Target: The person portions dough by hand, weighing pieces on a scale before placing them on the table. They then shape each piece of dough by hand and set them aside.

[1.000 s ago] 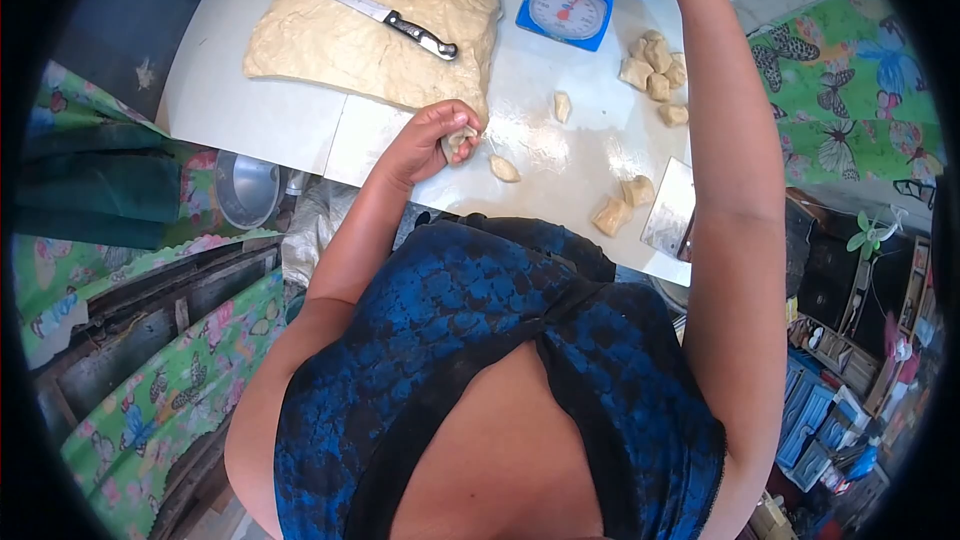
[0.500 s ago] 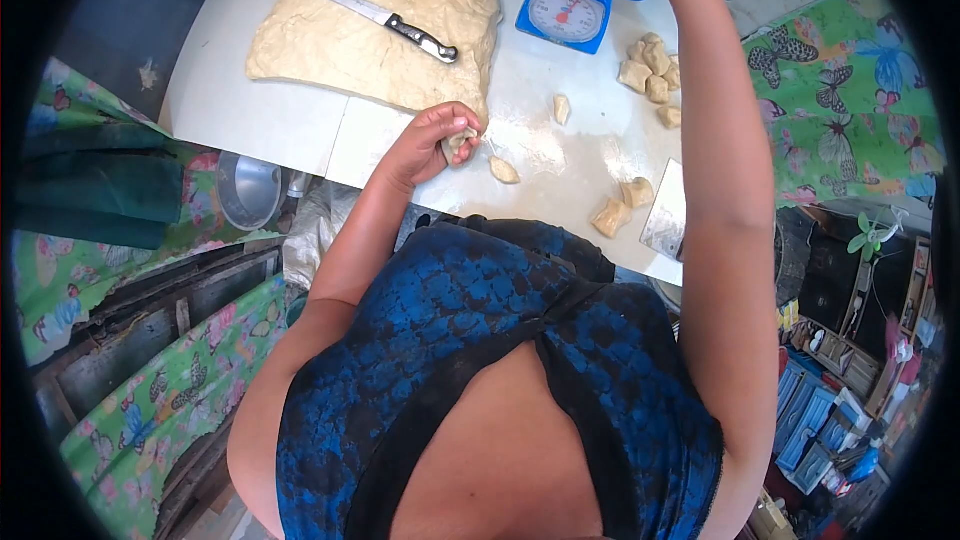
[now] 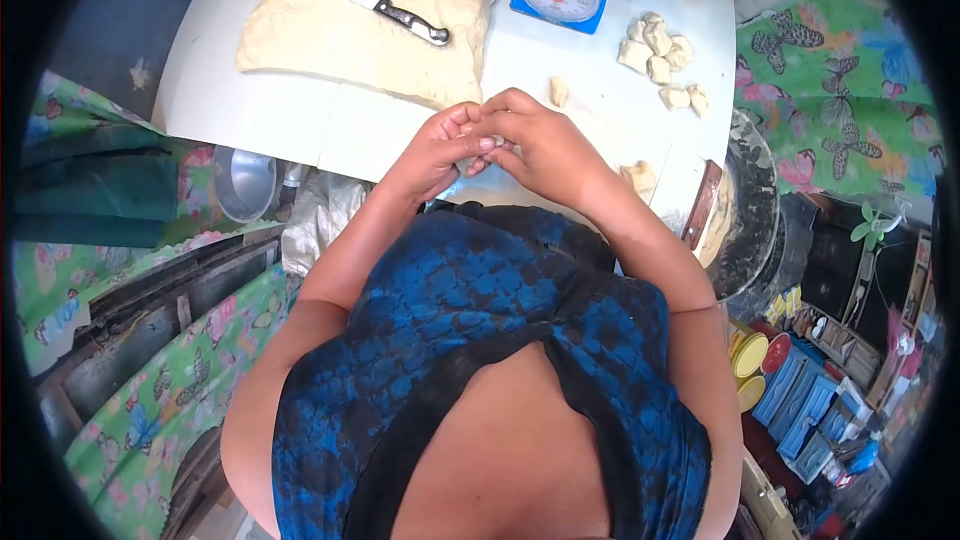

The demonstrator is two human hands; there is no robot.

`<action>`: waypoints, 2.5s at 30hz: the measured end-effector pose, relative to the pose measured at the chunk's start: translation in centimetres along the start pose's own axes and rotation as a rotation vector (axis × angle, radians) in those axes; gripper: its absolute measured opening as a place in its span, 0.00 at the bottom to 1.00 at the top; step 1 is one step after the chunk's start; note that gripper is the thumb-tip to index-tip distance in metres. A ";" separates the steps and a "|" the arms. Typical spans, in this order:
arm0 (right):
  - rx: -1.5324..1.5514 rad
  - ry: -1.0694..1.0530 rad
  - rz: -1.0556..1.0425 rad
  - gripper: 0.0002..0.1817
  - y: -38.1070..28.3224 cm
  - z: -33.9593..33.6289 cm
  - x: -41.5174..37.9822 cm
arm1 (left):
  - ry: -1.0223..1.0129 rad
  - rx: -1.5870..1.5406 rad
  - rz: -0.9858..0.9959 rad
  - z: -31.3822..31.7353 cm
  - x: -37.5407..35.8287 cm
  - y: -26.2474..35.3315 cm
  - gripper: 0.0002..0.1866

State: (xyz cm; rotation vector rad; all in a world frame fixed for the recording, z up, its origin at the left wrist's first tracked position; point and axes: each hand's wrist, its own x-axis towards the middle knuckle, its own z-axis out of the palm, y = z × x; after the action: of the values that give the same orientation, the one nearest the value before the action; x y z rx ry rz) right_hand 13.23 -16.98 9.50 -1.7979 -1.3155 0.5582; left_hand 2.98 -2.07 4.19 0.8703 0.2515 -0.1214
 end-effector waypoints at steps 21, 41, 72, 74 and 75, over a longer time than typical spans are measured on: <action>0.045 0.207 0.107 0.11 -0.2 2.1 -3.8 | 0.117 0.058 -0.034 1.0 -1.7 -1.4 0.06; 0.050 0.085 0.038 0.09 -0.1 0.0 -2.1 | 0.062 0.055 0.048 1.0 -1.0 -1.0 0.06; -0.235 0.435 0.129 0.09 2.2 -17.9 12.0 | 0.096 -0.004 0.006 -2.5 1.3 -0.8 0.07; -0.241 0.412 0.190 0.10 1.5 -17.8 11.9 | 0.074 0.026 -0.011 -2.6 1.5 -0.9 0.06; -0.325 0.424 0.155 0.09 1.5 -17.9 12.0 | 0.073 0.027 -0.018 -2.7 1.6 -0.9 0.06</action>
State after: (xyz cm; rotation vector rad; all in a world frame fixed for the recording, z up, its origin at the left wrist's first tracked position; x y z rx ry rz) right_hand 31.64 -12.36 19.73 -2.1496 -1.0182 0.0292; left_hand 3.87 -0.58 1.46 0.9008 0.3265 -0.1101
